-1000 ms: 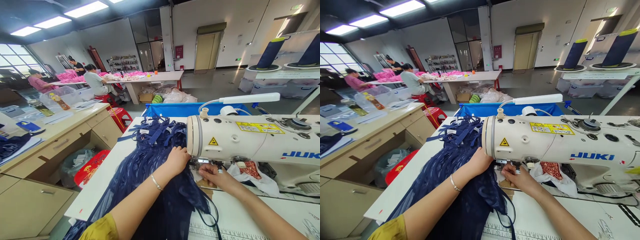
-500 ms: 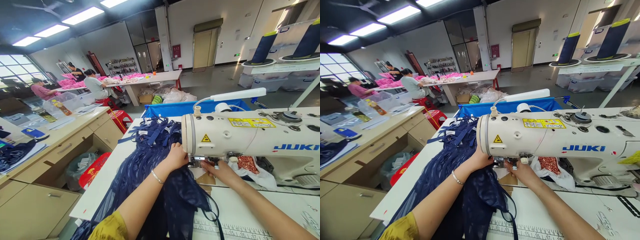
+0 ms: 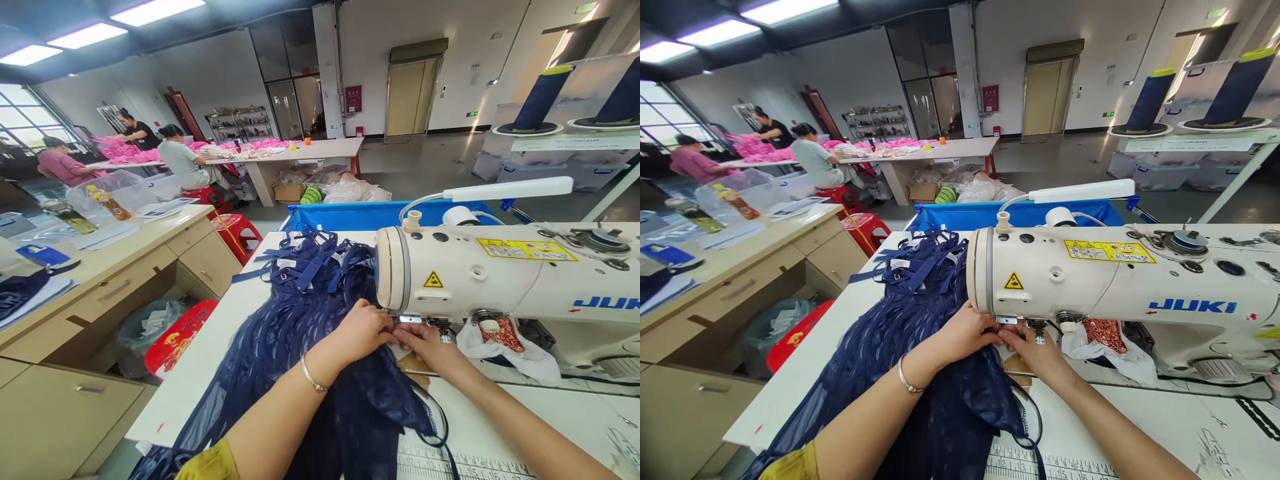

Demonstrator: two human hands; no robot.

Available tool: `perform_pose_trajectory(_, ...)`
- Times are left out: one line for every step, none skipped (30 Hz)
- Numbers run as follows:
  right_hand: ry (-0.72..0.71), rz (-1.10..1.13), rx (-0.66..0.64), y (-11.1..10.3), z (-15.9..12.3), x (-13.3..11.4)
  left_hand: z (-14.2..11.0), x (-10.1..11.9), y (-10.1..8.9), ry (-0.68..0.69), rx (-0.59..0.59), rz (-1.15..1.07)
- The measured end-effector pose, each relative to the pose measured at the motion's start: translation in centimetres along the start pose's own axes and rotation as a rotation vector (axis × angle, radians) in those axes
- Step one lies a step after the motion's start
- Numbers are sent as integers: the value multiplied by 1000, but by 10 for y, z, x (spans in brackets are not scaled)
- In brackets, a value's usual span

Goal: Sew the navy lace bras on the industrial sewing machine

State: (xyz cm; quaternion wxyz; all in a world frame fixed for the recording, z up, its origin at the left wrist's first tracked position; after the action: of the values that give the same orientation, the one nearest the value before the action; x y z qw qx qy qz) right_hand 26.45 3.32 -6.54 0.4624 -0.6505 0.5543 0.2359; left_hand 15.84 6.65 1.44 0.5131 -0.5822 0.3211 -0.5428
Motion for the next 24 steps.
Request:
perform_pose_trajectory(3,-20,10,1,2,2,1,0,2,2,-12,23)
perform_pose_trajectory(-1,-32,16,1,3,4,2,0,3,3,-20,41)
perform_pose_trajectory(-7,-38,16,1,4,6,2,-1,3,1,-24,53)
perform_pose_trajectory(-12,-37,18,1,6,8,2,-1,3,-2,-24,60)
perform_pose_trajectory(-12,-31,18,1,7,11,2,-2,3,-5,-21,62)
perform_pose_trajectory(-3,-23,14,1,10,14,2,-2,2,-7,-17,64)
perform_pose_trajectory(10,-14,6,1,12,18,2,-2,2,-7,-13,66)
perform_pose_trajectory(22,-8,-4,2,15,22,1,-2,3,-6,-10,70)
perform_pose_trajectory(27,-8,-13,2,18,25,1,-2,3,-2,-7,75)
perform_pose_trajectory(23,-13,-21,3,20,27,1,-2,3,4,-3,83)
perform_pose_trajectory(11,-26,-28,4,22,28,2,-1,3,12,-1,92)
perform_pose_trajectory(-5,-44,-30,4,23,28,2,0,4,23,1,98)
perform_pose_trajectory(-22,-65,-29,5,24,27,2,1,4,34,2,100)
perform_pose_trajectory(-36,-84,-23,5,23,25,3,2,4,42,2,102)
perform_pose_trajectory(-47,-103,-22,5,22,22,3,2,5,49,-1,101)
perform_pose_trajectory(-56,-124,-18,6,20,18,3,2,5,51,-6,102)
perform_pose_trajectory(-64,-145,-12,6,18,14,4,2,6,51,-9,103)
perform_pose_trajectory(-68,-166,-6,5,16,10,4,2,6,48,-8,104)
perform_pose_trajectory(-70,-185,-3,5,13,5,4,1,5,41,-7,105)
perform_pose_trajectory(-69,-200,-5,5,11,1,4,0,5,33,-5,104)
perform_pose_trajectory(-69,-212,-11,4,9,-2,3,0,5,27,-5,104)
perform_pose_trajectory(-71,-220,-27,4,8,-5,3,-1,5,24,-7,107)
perform_pose_trajectory(-76,-229,-52,4,6,-7,3,0,6,25,-13,114)
perform_pose_trajectory(-81,-239,-77,5,6,-8,3,1,6,35,-19,129)
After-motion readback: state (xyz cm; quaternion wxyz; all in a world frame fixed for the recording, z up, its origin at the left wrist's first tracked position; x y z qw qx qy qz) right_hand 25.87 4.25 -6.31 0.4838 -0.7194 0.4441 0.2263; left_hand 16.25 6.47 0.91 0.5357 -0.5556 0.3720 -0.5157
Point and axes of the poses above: each hand's wrist, its own z-axis towards the middle knuckle, its own y-axis out of the palm, x = y × z, the point moved 9 cm from there along z, towards the middle knuckle, and after that the axes turned 14 degrees about y, right-handed, at the moved point
